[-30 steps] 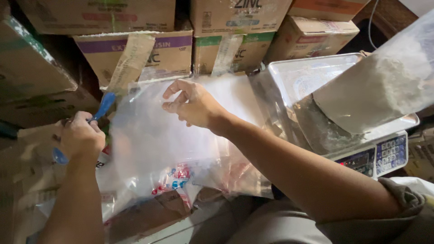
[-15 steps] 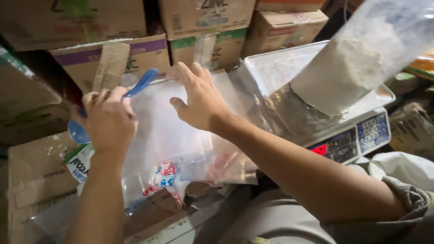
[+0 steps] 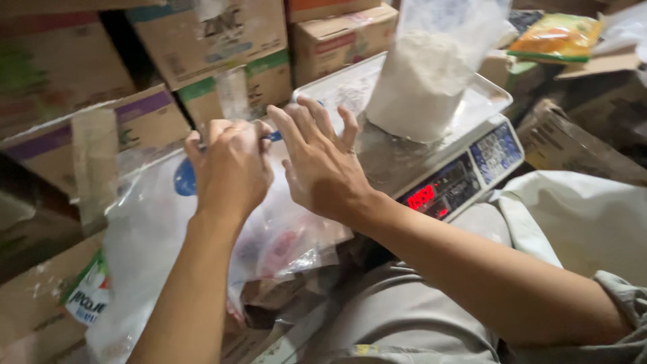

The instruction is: The person scoops flour from a large sack into small plastic bags using a blue scoop and a digital scale. They weigh each bag to reach a target amount, then tie the bags and place them on the floor.

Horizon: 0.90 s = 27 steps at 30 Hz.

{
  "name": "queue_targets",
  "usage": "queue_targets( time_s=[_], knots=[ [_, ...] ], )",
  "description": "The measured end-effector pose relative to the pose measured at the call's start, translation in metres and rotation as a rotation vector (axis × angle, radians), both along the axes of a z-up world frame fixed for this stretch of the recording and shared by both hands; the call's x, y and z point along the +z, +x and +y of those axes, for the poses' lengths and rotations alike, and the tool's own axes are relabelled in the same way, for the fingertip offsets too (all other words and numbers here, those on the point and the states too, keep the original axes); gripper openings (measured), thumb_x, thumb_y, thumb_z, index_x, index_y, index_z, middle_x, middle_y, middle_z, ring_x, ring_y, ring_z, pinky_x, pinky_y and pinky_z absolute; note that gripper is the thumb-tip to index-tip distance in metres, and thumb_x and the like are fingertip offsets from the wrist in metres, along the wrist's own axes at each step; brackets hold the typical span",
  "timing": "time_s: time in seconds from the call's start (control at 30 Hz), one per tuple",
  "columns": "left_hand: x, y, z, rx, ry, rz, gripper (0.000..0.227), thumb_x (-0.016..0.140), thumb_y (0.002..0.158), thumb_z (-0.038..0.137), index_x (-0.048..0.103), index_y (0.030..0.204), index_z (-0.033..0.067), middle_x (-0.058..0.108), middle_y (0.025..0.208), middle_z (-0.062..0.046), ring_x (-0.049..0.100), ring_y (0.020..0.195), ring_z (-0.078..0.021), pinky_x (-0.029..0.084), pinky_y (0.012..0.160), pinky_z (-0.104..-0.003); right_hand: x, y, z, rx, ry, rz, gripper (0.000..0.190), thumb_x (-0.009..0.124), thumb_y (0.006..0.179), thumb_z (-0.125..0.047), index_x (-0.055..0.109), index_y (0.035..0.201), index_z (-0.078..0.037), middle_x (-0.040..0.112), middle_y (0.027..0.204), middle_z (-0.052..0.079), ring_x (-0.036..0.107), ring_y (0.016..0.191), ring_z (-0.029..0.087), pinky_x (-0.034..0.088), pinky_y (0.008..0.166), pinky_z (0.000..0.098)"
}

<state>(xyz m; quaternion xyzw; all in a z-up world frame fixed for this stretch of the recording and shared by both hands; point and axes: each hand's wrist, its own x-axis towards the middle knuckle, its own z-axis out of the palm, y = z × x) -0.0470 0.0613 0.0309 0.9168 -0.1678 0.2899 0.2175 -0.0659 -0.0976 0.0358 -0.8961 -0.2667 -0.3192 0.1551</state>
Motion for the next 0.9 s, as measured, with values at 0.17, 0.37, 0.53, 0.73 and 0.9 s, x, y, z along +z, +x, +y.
queue_targets(
  time_s=[0.17,0.37,0.53,0.73,0.9],
  knots=[
    [0.014,0.001,-0.059,-0.123,0.168,0.059,0.018,0.065,0.084,0.013,0.072,0.099,0.006,0.073,0.1,-0.01,0.059,0.113,-0.032,0.031,0.105,-0.064,-0.005,-0.018,-0.056,-0.064,-0.027,-0.082,0.066,0.062,0.085,-0.008,0.045,0.148,-0.002,0.059,0.134,0.013,0.049,0.14,0.028,0.009,0.121,0.0563],
    [0.024,-0.006,-0.121,-0.321,0.205,0.035,0.023,0.065,0.078,0.008,0.072,0.1,0.0066,0.073,0.101,-0.012,0.059,0.117,-0.0325,0.029,0.105,-0.066,-0.011,-0.037,-0.122,-0.144,-0.007,-0.097,0.062,0.059,0.086,-0.006,0.048,0.147,0.0,0.063,0.121,0.01,0.059,0.124,0.024,0.006,0.12,0.0553],
    [0.022,-0.015,-0.169,-0.456,0.219,0.04,0.02,0.068,0.085,0.019,0.072,0.101,0.0075,0.073,0.098,-0.009,0.059,0.113,-0.0334,0.03,0.104,-0.067,-0.017,-0.061,-0.173,-0.215,-0.051,-0.157,0.055,0.06,0.094,-0.007,0.05,0.148,-0.002,0.065,0.119,0.008,0.063,0.117,0.023,0.008,0.121,0.0534],
    [0.001,-0.024,-0.229,-0.656,0.184,-0.062,0.022,0.065,0.086,0.016,0.07,0.106,0.008,0.073,0.1,-0.009,0.061,0.111,-0.0325,0.033,0.1,-0.069,-0.028,-0.101,-0.228,-0.301,-0.034,-0.104,0.048,0.062,0.1,-0.008,0.053,0.147,0.0,0.065,0.109,0.008,0.063,0.105,0.025,0.025,0.11,0.0499],
    [-0.013,-0.045,-0.287,-0.785,0.135,-0.093,0.018,0.064,0.092,0.014,0.07,0.109,0.0115,0.072,0.1,-0.003,0.059,0.117,-0.0286,0.034,0.104,-0.068,-0.047,-0.14,-0.272,-0.479,0.003,-0.067,0.045,0.063,0.099,-0.009,0.057,0.143,-0.004,0.066,0.109,0.01,0.062,0.101,0.027,0.032,0.099,0.0457]
  ],
)
